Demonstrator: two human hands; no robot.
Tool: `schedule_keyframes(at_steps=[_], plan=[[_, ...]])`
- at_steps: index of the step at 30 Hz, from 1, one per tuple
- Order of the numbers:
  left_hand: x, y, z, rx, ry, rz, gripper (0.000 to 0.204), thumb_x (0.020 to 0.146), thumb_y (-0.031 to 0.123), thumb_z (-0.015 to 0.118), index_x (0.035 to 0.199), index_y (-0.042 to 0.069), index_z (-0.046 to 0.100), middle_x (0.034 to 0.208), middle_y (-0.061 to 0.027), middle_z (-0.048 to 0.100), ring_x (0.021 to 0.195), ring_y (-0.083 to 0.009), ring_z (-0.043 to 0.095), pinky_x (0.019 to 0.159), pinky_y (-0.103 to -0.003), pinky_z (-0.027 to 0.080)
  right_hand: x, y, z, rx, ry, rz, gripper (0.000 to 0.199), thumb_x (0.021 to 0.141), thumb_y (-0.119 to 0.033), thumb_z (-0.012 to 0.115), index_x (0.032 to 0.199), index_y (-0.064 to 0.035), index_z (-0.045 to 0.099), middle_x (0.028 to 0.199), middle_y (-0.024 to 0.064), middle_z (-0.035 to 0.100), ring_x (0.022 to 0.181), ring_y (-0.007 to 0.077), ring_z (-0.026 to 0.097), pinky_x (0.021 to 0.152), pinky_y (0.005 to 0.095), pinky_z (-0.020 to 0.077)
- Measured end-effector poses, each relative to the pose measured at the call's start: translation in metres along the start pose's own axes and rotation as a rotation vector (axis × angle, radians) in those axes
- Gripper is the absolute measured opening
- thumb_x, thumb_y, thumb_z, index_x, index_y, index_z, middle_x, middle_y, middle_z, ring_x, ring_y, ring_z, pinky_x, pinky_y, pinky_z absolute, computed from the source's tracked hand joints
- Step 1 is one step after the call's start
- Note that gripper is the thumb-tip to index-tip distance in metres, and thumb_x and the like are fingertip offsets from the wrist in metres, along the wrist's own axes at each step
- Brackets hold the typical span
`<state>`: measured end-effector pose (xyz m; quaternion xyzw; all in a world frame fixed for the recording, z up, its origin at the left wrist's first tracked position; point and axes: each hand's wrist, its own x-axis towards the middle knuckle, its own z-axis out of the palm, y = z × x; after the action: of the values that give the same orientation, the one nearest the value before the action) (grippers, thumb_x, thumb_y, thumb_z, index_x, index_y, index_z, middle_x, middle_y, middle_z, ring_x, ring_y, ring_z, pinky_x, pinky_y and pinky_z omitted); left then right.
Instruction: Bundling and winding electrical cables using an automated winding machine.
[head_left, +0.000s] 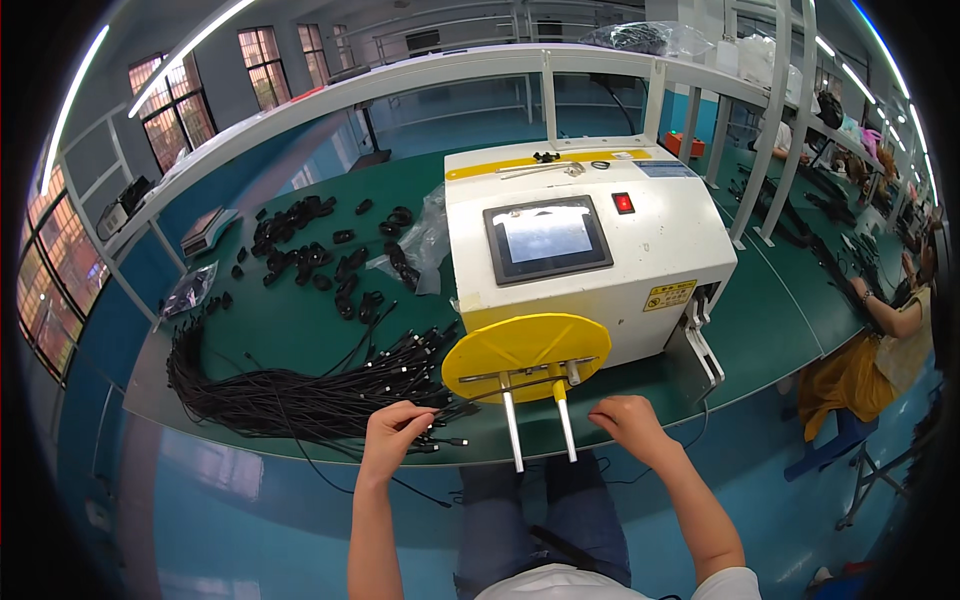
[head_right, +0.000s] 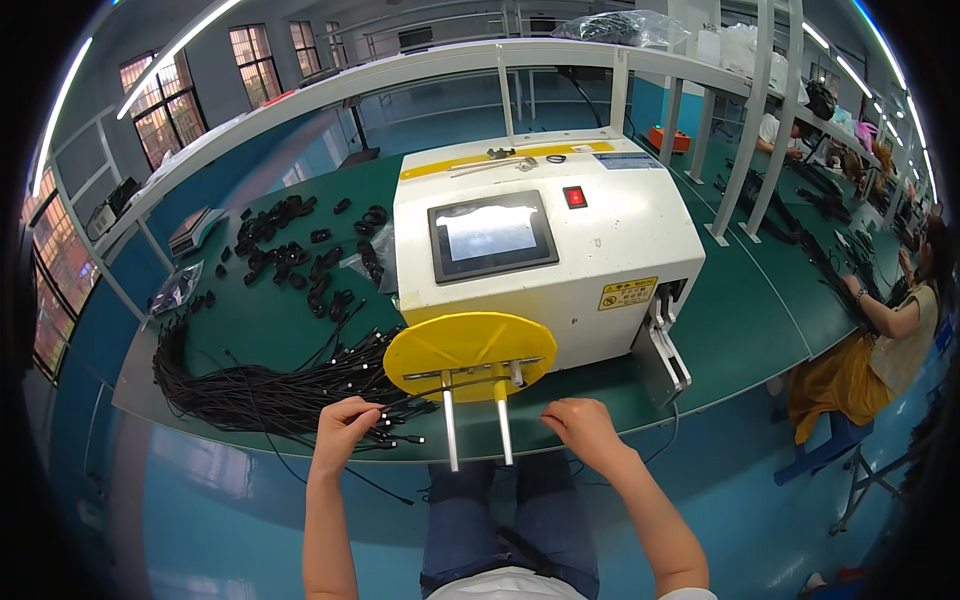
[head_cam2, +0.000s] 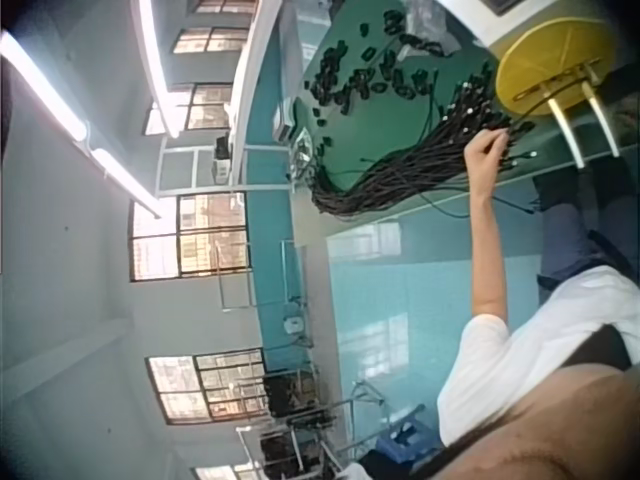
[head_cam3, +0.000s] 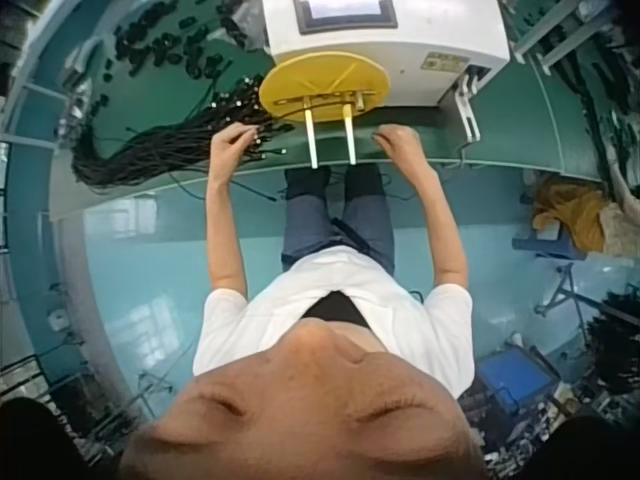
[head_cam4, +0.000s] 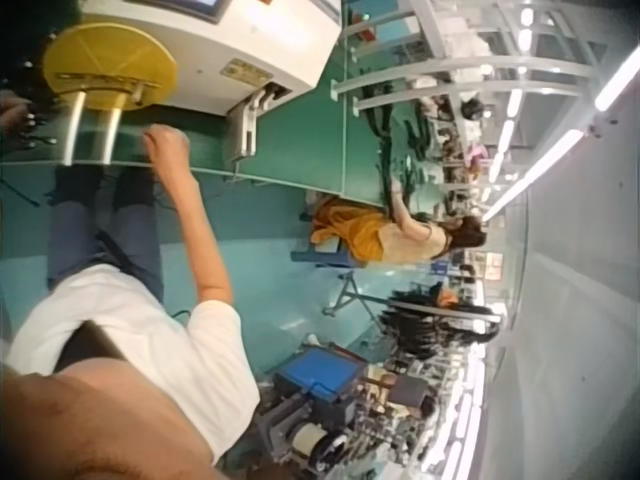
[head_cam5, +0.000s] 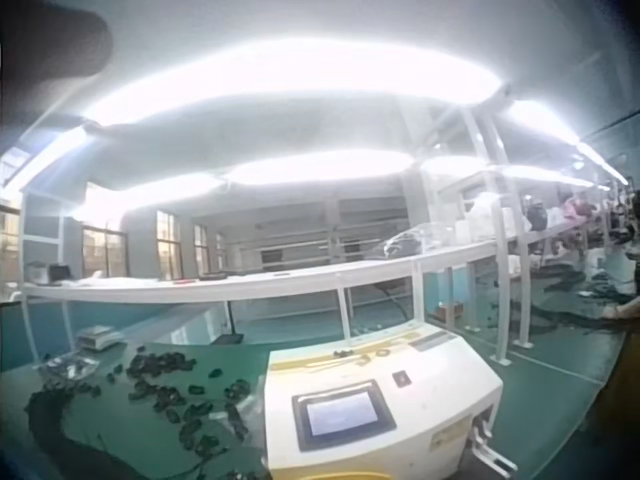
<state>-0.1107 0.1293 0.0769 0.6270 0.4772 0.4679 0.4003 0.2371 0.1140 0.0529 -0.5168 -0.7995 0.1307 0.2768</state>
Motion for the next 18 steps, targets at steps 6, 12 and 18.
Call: schedule_keyframes(at_steps=[6,12,18], plan=[[0.001,-0.004,0.000,0.000,0.002,0.007,0.012,0.079,0.002,0.062,0.088,0.000,0.069,0.066,0.0031,0.052,0.056,-0.0029,0.040,0.048,-0.020,0.027,0.000,0.001,0.004,0.004,-0.002,-0.003,0.012,0.079,-0.015,0.063,0.078,-0.0033,0.064,0.073,0.0123,0.062,0.069,0.0310,0.060,0.061,0.0380,0.0473],[0.002,0.006,0.004,-0.033,0.002,0.018,0.014,0.077,0.000,0.062,0.089,0.000,0.069,0.065,0.0018,0.052,0.057,-0.0041,0.042,0.049,-0.020,0.030,-0.003,0.000,0.003,-0.004,-0.012,0.004,0.013,0.080,-0.017,0.061,0.079,-0.0047,0.064,0.074,0.0106,0.062,0.071,0.0308,0.060,0.063,0.0391,0.0478],[-0.007,0.033,0.012,0.269,-0.095,0.336,0.023,0.070,-0.002,0.067,0.092,0.003,0.069,0.062,-0.0027,0.053,0.056,-0.0098,0.048,0.049,-0.022,0.035,-0.009,0.007,0.006,-0.003,-0.019,0.010,0.012,0.080,-0.016,0.060,0.079,-0.0046,0.064,0.074,0.0107,0.062,0.071,0.0309,0.060,0.062,0.0395,0.0473]])
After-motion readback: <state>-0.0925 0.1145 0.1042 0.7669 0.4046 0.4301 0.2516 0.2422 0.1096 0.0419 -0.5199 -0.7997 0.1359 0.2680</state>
